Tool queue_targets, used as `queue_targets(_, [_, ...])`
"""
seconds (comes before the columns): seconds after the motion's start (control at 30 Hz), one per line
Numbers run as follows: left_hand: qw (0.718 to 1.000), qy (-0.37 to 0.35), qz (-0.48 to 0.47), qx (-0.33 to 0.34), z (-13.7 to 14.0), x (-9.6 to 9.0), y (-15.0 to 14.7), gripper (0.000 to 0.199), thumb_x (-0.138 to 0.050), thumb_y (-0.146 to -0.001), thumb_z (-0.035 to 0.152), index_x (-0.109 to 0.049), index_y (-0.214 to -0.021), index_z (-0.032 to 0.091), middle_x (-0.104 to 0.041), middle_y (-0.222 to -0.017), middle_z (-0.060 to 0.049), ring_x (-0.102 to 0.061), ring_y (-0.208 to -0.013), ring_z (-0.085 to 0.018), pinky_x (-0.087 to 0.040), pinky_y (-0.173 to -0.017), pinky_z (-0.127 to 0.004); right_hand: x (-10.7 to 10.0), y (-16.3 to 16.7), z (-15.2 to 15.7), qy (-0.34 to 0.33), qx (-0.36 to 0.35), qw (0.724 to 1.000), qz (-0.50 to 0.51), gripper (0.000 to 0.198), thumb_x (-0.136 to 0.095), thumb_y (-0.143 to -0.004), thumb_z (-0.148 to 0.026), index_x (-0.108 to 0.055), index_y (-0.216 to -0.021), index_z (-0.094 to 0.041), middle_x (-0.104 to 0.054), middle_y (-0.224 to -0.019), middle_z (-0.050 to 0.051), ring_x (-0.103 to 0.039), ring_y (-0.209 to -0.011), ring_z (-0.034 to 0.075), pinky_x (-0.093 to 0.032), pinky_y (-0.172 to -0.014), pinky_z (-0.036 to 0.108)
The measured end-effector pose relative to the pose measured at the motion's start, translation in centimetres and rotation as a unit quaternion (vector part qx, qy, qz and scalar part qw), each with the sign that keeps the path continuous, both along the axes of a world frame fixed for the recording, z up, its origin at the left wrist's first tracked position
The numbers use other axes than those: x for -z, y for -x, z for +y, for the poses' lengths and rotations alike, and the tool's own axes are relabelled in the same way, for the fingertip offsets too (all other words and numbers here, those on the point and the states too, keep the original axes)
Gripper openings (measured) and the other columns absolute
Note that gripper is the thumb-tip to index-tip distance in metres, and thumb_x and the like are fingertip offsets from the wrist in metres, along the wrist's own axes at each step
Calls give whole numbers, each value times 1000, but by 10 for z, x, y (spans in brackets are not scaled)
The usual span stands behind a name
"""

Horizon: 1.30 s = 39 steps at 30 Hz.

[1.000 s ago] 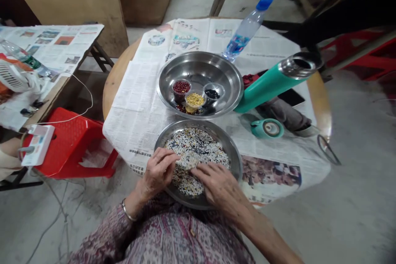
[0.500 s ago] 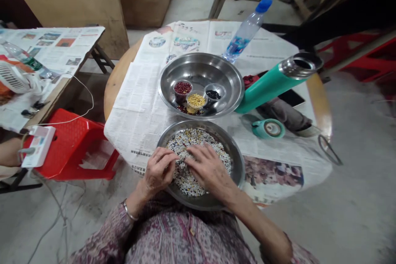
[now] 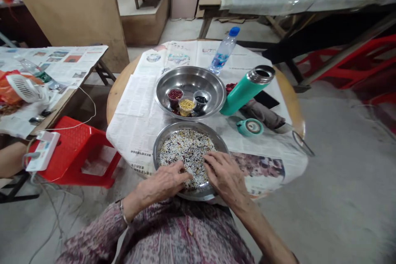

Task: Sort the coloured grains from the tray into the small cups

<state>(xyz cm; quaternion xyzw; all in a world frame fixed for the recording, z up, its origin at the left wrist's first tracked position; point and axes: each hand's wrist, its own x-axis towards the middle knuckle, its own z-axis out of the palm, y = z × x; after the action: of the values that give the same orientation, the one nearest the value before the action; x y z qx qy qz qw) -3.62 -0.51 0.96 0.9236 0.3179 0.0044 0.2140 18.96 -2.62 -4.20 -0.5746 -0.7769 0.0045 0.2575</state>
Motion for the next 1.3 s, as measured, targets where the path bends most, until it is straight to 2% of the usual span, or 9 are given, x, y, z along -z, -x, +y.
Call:
queue_targets(0.23, [990,-99,19,94,36,14,-45,25,-42,-99,14,-63,-113,17,-62,-114,-8,-53,-107,-23,-48,-92,-36,19,2,-11,-111,14,985,131,25,-48,-91,-9,-65,-104,-21,-71,-98,6,-63,-97,21,-49,-99,44])
queue_targets(0.37, [986,-165,29,2,62,16,-55,28,-43,-98,15,-62,-118,20,-56,-132,-7,-47,-120,-26,-45,-98,-41,22,4,-12,-138,20,976,169,25,-49,-89,-7,-65,-101,-22,-71,-95,5,-64,-97,20,-47,-103,48])
queue_targets(0.47, [981,-163,65,-83,71,16,-48,28,-42,-97,12,-63,-114,20,-57,-130,-8,-49,-114,-25,-48,-93,-38,24,3,-15,-142,39,971,189,22,-53,-88,-8,-66,-98,-22,-72,-92,3,-64,-96,21,-42,-107,53])
queue_targets(0.67, [965,-136,100,-199,49,9,-20,20,-54,-96,24,-60,-114,20,-55,-118,-10,-51,-108,-25,-52,-89,-37,31,1,-21,-126,39,952,275,23,-55,-89,-9,-68,-102,-24,-71,-99,5,-62,-103,23,-51,-93,45])
queue_targets(0.77, [978,-98,60,-172,27,8,-15,34,-64,-91,34,-54,-122,23,-51,-120,-8,-51,-111,-25,-53,-90,-38,33,2,-21,-118,35,955,269,25,-53,-89,-9,-67,-104,-23,-71,-101,6,-60,-106,23,-50,-94,45])
queue_targets(0.9, [994,-3,12,-105,14,14,-28,24,-49,-97,15,-57,-119,22,-53,-110,-6,-57,-96,-18,-54,-87,-31,34,3,-20,-124,36,956,265,28,-51,-90,-8,-66,-109,-22,-70,-103,6,-59,-107,23,-50,-94,45])
queue_targets(1.0, [997,16,-21,-70,25,21,-48,28,-40,-97,8,-59,-115,19,-58,-102,-5,-59,-89,-16,-54,-85,-30,36,3,-21,-131,40,954,267,32,-48,-91,-7,-64,-113,-22,-70,-105,7,-59,-107,23,-50,-95,46])
queue_targets(1.13, [994,-32,-92,-53,54,22,-68,31,-50,-97,15,-54,-127,20,-59,-123,-8,-56,-115,-20,-48,-102,-36,38,4,-22,-136,56,951,273,37,-44,-91,-6,-62,-119,-22,-69,-108,7,-59,-109,24,-49,-96,47])
queue_targets(1.3, [997,-78,-9,-13,78,11,-65,92,-86,-66,51,-42,-143,26,-33,-154,-13,-33,-138,-39,-36,-111,-58,37,5,-21,-141,51,948,282,41,-43,-90,-5,-62,-121,-24,-70,-108,6,-60,-109,24,-50,-95,47])
